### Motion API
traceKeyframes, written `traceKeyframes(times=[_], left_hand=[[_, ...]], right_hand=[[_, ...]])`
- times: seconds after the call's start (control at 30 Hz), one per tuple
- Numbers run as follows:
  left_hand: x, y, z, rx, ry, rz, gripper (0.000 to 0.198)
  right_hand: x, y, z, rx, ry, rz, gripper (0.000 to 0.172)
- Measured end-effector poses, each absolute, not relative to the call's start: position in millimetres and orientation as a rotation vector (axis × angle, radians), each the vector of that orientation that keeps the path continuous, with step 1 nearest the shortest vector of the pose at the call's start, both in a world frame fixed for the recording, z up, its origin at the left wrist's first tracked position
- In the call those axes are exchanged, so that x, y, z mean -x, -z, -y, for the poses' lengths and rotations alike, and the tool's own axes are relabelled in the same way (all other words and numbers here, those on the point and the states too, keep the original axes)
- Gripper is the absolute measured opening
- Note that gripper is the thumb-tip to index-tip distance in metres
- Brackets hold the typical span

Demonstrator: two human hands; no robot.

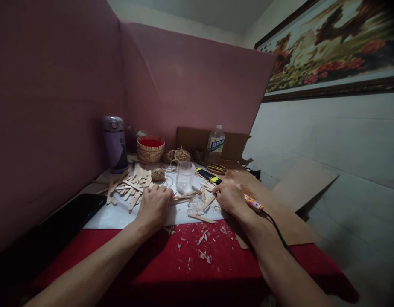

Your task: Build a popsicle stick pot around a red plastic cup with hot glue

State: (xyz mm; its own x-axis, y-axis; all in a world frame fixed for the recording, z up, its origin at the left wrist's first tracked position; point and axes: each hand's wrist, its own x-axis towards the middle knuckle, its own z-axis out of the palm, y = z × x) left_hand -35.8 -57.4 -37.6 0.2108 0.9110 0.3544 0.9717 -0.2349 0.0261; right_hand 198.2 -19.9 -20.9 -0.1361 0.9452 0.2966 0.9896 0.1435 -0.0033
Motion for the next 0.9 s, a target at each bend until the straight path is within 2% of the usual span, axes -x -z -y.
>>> traceKeyframes(times=[0.47, 0.57, 0.73, 0.9], left_hand=[[33.7, 35.7, 58.5, 2.274, 0.442, 1.814, 0.025], [33.0, 34.8, 59.1, 2.289, 0.430, 1.809, 0.024], [32.5, 34.8, 58.6, 2.344, 0.441, 1.772, 0.024], [32.6, 38.4, 55.9, 2.359, 0.509, 1.750, 0.017]], right_hand=[[-189.2, 26.8, 19.0, 1.883, 0.273, 2.196, 0.034], [-187.9, 28.0, 18.4, 1.808, 0.172, 2.242, 0.031], [-189.0, 26.4, 17.4, 1.713, 0.016, 2.228, 0.036], [-198.1, 19.4, 19.6, 1.515, -0.205, 2.380, 0.030]])
